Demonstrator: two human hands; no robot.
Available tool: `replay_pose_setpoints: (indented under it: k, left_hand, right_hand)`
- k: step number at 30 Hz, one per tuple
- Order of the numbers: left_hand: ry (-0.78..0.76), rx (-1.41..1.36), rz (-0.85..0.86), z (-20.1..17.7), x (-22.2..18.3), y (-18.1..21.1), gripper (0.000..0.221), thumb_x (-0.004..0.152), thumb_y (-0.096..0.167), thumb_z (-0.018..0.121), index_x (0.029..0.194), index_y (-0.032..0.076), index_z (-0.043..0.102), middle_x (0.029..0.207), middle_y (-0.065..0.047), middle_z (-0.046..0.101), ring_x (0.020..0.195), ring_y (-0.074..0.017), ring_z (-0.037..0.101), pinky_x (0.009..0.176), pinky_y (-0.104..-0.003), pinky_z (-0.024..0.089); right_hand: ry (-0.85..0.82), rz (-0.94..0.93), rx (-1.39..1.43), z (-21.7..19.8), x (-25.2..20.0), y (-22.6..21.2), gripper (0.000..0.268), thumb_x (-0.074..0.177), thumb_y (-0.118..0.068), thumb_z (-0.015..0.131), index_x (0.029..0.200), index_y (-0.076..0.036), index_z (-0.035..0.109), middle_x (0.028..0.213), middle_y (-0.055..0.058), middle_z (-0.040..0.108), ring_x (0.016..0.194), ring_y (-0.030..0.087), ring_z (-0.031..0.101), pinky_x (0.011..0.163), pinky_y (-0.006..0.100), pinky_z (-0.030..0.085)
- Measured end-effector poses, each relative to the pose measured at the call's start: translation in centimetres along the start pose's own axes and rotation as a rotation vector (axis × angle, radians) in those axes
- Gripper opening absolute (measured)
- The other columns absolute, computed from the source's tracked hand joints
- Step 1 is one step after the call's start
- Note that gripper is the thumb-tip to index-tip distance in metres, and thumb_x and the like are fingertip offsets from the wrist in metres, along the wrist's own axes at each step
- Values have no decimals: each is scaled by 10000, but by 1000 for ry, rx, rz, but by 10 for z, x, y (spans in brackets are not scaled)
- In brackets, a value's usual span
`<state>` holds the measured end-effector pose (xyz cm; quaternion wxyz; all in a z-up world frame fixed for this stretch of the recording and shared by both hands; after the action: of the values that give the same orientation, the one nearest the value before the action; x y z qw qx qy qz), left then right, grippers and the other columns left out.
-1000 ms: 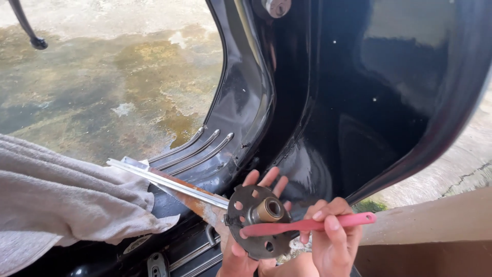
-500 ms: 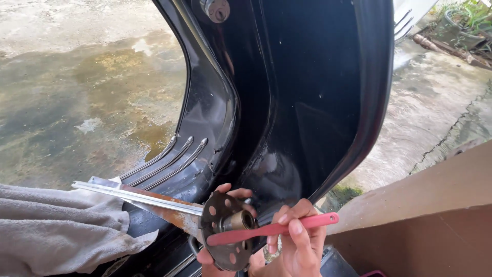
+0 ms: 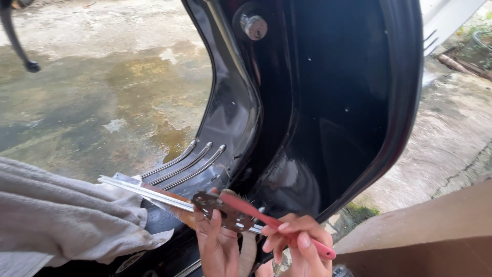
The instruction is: Cleaning a metal motorcycle hub using a small brush to remove dirt and grease.
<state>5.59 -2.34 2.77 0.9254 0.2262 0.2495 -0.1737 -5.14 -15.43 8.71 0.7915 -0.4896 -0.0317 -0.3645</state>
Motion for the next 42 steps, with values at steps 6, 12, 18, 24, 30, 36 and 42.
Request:
replay_pose_setpoints:
  k: [6, 12, 18, 24, 30, 36, 42]
  left_hand:
    - [-312, -47, 93, -39, 27, -9, 426, 955, 185, 643, 1331, 5, 558, 1129, -136, 673, 958, -214, 638, 853, -392, 492]
    - [-570, -227, -143, 64, -9, 8, 265, 999, 337, 609, 1219, 192, 627, 1152, -108, 676, 908, -280, 673, 907, -577, 562]
    - [-667, -357, 260, 165, -73, 80, 453, 1023, 316, 581, 1381, 40, 575, 1318, -120, 646, 1174, -226, 620, 1030, -398, 483]
    - [-732, -397, 204, 152, -37, 75, 594, 962, 493, 589, 1372, 64, 580, 1236, -133, 678, 1045, -241, 661, 836, -390, 522]
    - [-778, -364, 39, 163, 7, 64, 558, 1000, 548, 482, 1348, 122, 577, 1297, -159, 663, 1053, -283, 683, 678, -351, 564]
    - [-735, -290, 131, 166, 27, 62, 524, 989, 475, 469, 1288, 47, 523, 1236, -173, 629, 1110, -255, 618, 927, -414, 504]
    - [-328, -330, 41, 141, 39, 63, 765, 868, 578, 454, 1420, 56, 543, 1339, -150, 593, 1224, -279, 555, 1011, -452, 422]
  right_hand:
    - [-231, 189, -15, 27, 1, 10, 676, 904, -463, 788, 1234, 90, 585, 1226, 325, 654, 880, 354, 728, 574, 312, 560]
    - [-403, 250, 121, 60, 33, -2, 610, 961, -443, 820, 1285, -5, 545, 1330, 235, 574, 1010, 320, 664, 812, 421, 568]
    - [-376, 95, -265, 111, 91, -50, 223, 761, 64, 649, 888, -80, 535, 954, 118, 630, 838, 176, 578, 805, 280, 498]
    - [-429, -26, -182, 147, 126, -67, 231, 783, 53, 675, 786, -93, 496, 792, 105, 602, 623, 196, 650, 623, 267, 552]
    - [-340, 51, -337, 116, 139, -37, 529, 831, 115, 612, 1296, -5, 389, 1139, 256, 715, 697, 246, 721, 656, 306, 608]
    - [-177, -122, -472, 79, 162, -24, 365, 917, -6, 534, 1280, 13, 501, 966, 144, 645, 698, 116, 530, 607, 203, 444]
    - [-168, -126, -707, 69, 170, -20, 214, 826, 115, 674, 1024, 35, 664, 898, 122, 702, 690, 146, 643, 652, 229, 559]
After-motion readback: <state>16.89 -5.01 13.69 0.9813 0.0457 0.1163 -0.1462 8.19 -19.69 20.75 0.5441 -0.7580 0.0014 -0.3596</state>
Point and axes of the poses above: each hand's wrist, its own x-axis towards the middle knuckle, its own z-axis out of the palm, y = z × x, the point moved 7 cm from there along x, towards the middle knuckle
